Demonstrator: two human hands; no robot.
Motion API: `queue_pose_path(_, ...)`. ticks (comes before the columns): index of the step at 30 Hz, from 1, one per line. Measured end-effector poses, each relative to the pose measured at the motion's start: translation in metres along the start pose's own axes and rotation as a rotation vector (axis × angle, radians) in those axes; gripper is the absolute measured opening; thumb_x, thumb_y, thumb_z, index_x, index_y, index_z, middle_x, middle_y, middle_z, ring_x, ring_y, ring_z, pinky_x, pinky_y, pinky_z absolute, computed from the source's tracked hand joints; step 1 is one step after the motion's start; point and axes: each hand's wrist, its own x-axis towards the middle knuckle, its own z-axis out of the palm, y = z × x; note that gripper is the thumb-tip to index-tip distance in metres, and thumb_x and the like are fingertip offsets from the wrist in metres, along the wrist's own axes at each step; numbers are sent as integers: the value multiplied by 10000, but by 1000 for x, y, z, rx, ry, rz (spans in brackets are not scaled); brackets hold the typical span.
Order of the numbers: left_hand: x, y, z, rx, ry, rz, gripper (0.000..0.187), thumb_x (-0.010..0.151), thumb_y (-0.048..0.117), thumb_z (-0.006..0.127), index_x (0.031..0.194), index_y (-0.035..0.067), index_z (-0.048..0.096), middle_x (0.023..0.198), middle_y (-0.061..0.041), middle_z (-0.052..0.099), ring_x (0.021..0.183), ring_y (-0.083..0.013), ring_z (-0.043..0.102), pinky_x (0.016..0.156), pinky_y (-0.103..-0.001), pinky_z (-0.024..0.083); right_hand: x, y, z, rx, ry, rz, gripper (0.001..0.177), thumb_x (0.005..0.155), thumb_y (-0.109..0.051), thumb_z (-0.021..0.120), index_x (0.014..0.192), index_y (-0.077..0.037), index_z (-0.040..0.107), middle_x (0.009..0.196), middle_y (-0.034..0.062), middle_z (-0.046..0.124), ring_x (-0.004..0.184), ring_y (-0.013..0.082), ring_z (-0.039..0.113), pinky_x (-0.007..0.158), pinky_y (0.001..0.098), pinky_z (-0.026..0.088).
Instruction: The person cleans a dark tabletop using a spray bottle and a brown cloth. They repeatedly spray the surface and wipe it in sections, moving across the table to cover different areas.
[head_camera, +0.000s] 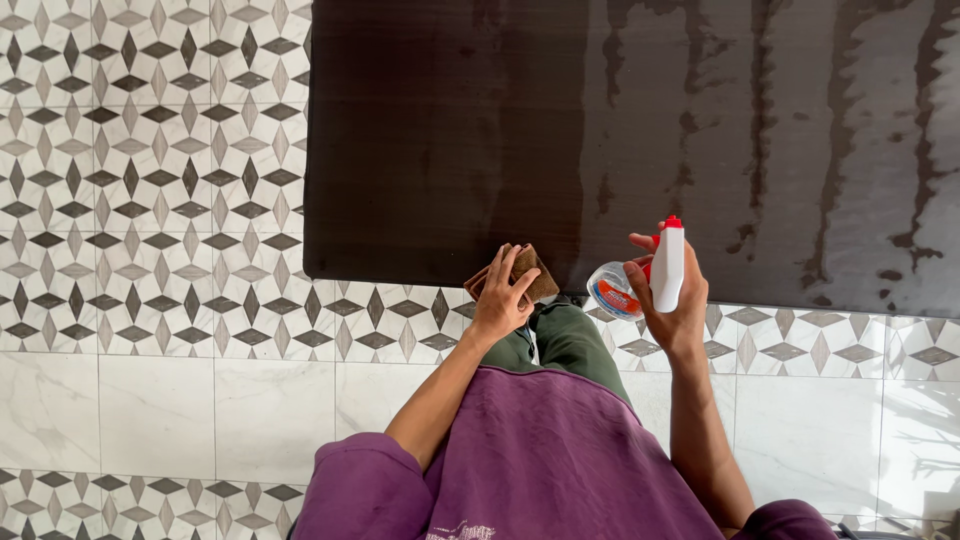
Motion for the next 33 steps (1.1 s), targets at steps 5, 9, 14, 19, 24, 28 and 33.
queue_pose_path(5,11,13,-22,-155,138,-199,628,720,80,851,1294,145,606,1568,-241,369,1412,-472,459,1128,-535,472,1,-5,-1,37,-32,25,582,951,-134,751,1441,13,473,1269,150,713,975,191,741,840,343,615)
queue_pose_path(9,27,27,-47,-440,220,-398,526,788,91,760,1285,144,598,1529,-213,414,1286,-390,609,1037,-439,596,3,-10,-4,37,-54,-26,585,945,-107,746,1451,15,479,1274,152,710,1013,200,727,881,357,610)
queue_pose_path(14,48,56,-70,-632,331,-382,519,820,79,791,1304,103,608,1416,-165,551,1275,-325,609,1064,-407,526,8,-18,-5,76,-157,35,590,913,-94,755,1433,-9,489,1258,115,722,1020,190,725,886,354,608)
queue_pose_path(19,70,82,-82,-1111,270,-522,586,852,73,775,1390,107,544,1327,-131,623,1219,-228,620,1035,-351,523,15,-23,-4,104,-301,-39,648,871,-95,779,1448,-38,490,1278,112,698,1031,204,717,879,351,626)
queue_pose_path(24,87,105,-78,-1406,198,-472,668,850,31,738,1429,127,419,1312,-129,573,1207,-228,611,967,-370,580,17,-26,-7,75,-362,-101,592,865,-97,792,1396,-53,534,1298,149,657,1086,232,735,858,355,636)
queue_pose_path(28,93,118,-66,-1566,127,-462,576,915,92,685,1394,114,366,1280,-148,566,1175,-261,626,930,-386,588,16,-26,-7,42,-353,-96,594,869,-113,796,1389,-37,519,1155,125,737,1046,234,753,858,351,626)
queue_pose_path(33,93,124,-54,-1617,53,-480,556,981,336,660,1373,45,393,1248,-188,605,1136,-274,690,878,-379,619,15,-24,-10,22,-327,38,580,876,-136,776,1385,-38,515,1127,117,751,918,227,785,798,340,642)
